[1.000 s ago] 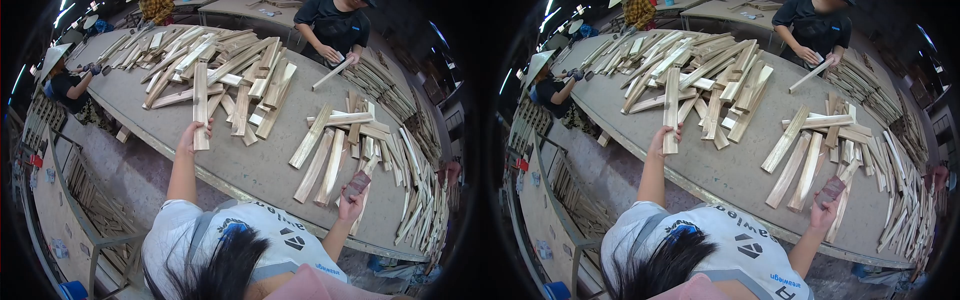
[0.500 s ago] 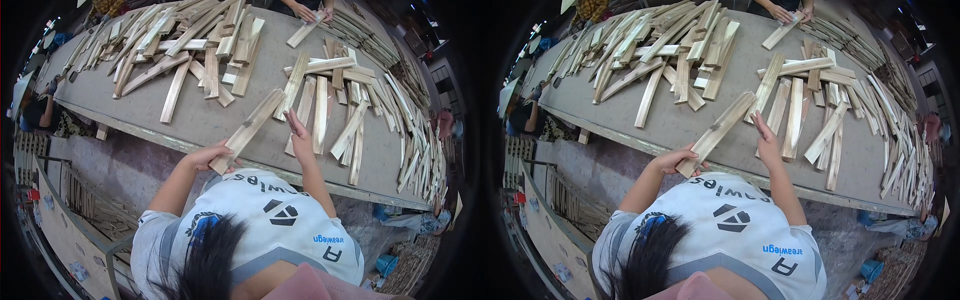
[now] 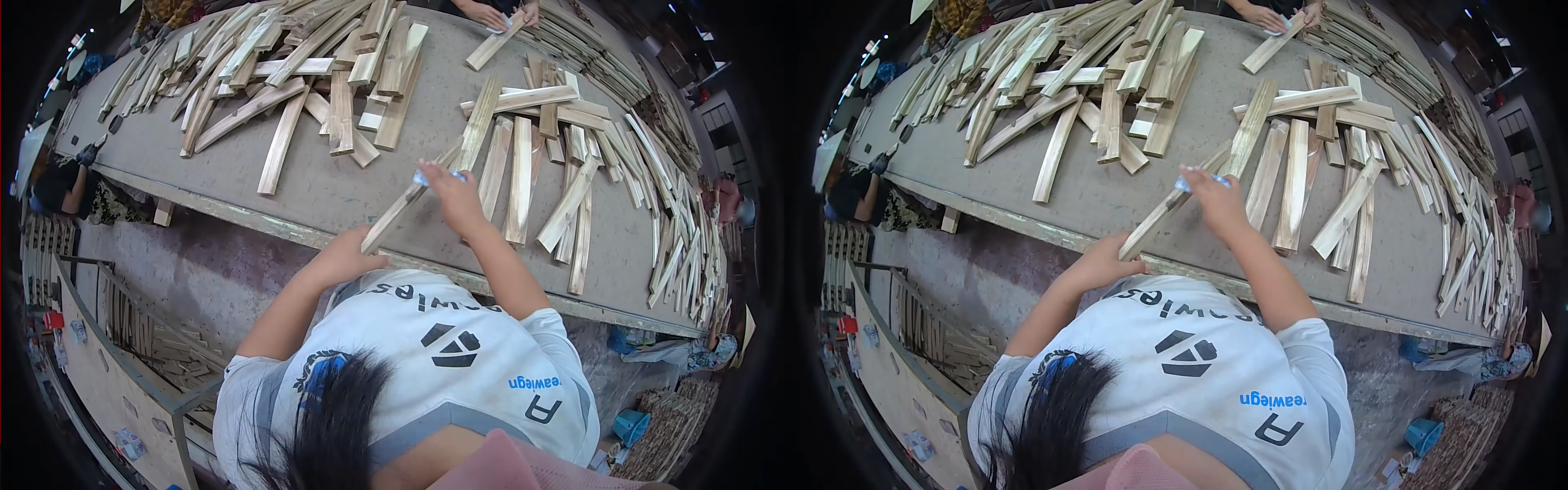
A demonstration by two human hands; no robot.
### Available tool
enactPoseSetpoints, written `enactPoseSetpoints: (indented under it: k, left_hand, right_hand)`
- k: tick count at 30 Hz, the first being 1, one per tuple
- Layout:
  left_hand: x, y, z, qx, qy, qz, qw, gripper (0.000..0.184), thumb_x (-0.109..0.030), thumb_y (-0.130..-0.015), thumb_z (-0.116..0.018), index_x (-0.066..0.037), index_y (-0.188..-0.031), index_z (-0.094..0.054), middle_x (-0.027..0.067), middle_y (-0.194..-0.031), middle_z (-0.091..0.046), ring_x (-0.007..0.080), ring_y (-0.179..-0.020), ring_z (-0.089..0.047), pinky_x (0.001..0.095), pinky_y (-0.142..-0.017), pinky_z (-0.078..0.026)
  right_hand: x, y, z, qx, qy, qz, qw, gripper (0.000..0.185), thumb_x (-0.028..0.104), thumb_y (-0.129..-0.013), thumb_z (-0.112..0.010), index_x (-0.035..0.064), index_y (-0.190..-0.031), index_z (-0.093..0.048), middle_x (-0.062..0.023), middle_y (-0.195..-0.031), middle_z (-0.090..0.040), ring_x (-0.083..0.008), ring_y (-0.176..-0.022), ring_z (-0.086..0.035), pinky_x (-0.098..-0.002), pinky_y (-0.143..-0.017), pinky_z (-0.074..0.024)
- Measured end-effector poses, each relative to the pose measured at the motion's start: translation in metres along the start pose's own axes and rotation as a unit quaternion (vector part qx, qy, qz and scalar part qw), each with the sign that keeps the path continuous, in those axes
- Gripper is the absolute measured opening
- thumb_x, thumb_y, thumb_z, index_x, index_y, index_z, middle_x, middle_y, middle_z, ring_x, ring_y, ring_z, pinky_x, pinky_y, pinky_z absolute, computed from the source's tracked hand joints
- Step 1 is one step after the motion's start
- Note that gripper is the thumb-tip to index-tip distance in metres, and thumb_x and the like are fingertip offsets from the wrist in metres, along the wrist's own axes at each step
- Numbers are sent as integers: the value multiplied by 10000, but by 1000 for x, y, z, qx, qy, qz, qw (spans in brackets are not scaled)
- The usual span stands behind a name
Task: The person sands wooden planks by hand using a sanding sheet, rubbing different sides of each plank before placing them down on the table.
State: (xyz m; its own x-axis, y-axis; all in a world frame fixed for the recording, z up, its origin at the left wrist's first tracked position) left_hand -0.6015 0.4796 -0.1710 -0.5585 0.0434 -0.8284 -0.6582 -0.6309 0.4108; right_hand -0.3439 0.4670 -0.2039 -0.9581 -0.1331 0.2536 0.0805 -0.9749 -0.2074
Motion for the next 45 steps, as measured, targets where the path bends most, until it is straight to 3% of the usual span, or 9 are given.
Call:
enactPoseSetpoints:
  k: [17, 25, 29, 33, 35, 38, 41, 43, 45]
  left_hand:
    - [-38, 12, 53, -82, -363, -111, 921, 856, -316, -730, -844, -38, -1454, -482, 233, -1099, -676, 363, -987, -679, 423, -872, -523]
    - [5, -38, 94, -102, 353, -205, 907, 624, -338, -979, -466, -63, -1531, -373, 109, -1162, -647, 174, -930, -617, 304, -865, -456]
    - [-19, -57, 12, -212, 80, -145, 963, 821, -137, -824, -741, -50, -1533, -336, 177, -1403, -520, 278, -1246, -540, 381, -1044, -433]
    - [-24, -81, -23, -238, -61, -136, 960, 768, -184, -773, -783, 34, -1414, -420, 206, -1283, -585, 265, -1164, -585, 357, -978, -455]
    - [-3, -92, -15, -134, 31, -55, 989, 773, -196, -766, -784, 37, -1409, -424, 202, -1271, -589, 266, -1145, -592, 368, -952, -473]
    - [40, -80, -19, -3, 154, 29, 988, 764, -198, -758, -775, 41, -1400, -436, 193, -1228, -595, 249, -1095, -598, 362, -905, -494]
    - [52, -58, -18, 21, 211, 91, 973, 728, -189, -755, -757, 35, -1380, -459, 156, -1141, -598, 212, -1015, -593, 310, -839, -493]
    - [54, -48, -16, 44, 286, 93, 953, 704, -178, -764, -740, 31, -1373, -456, 123, -1079, -589, 173, -902, -595, 287, -730, -495]
    - [47, -38, -10, 55, 295, 111, 947, 679, -163, -775, -719, 18, -1372, -452, 83, -1005, -564, 129, -764, -568, 269, -598, -468]
  right_hand:
    - [-13, -28, 13, 110, 8, 119, 987, 725, 166, -956, -589, 356, -1576, -266, -30, -1225, -692, -217, -1117, -655, -490, -1009, -382]
    - [-19, -39, 34, 18, -249, 1, 968, 788, 218, -947, -662, 301, -1602, -233, -70, -1114, -723, -239, -968, -692, -466, -984, -429]
    - [-2, -45, 24, -96, -512, -100, 847, 849, 150, -940, -675, 267, -1621, -182, -172, -1148, -682, -224, -1029, -659, -390, -911, -502]
    - [16, -32, 14, -73, -865, -256, 425, 1011, 64, -909, -687, 310, -1626, -18, -101, -1233, -612, -216, -1016, -637, -416, -838, -518]
    - [3, -23, 11, -84, -839, -369, 391, 1056, -54, -878, -617, 307, -1620, 41, -100, -1256, -576, -226, -1035, -628, -415, -799, -514]
    - [-34, 2, -31, -156, -767, -475, 402, 1021, -125, -857, -508, 288, -1620, 30, -118, -1383, -551, -267, -1184, -604, -395, -813, -511]
    - [-29, 27, -52, -229, -668, -388, 592, 997, -155, -803, -453, 276, -1624, -87, -117, -1482, -523, -248, -1322, -546, -409, -851, -499]
    - [10, 30, -39, -125, -352, -75, 925, 889, -116, -819, -472, 244, -1600, -246, -89, -1518, -506, -201, -1386, -495, -464, -914, -460]
    - [33, 32, -19, -69, -242, 78, 965, 812, -95, -829, -475, 228, -1561, -333, -67, -1496, -528, -196, -1376, -500, -491, -945, -432]
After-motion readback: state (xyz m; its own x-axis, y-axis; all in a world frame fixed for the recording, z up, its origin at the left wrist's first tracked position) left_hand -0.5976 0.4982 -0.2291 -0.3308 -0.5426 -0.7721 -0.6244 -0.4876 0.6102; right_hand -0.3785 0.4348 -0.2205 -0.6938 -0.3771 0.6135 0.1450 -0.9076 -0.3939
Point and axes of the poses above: each hand's wrist, its own y-axis away from the middle knuckle, its own z-axis out of the back of the hand, x = y × z, the point moved 2 cm from there along -y, towards the middle knuckle
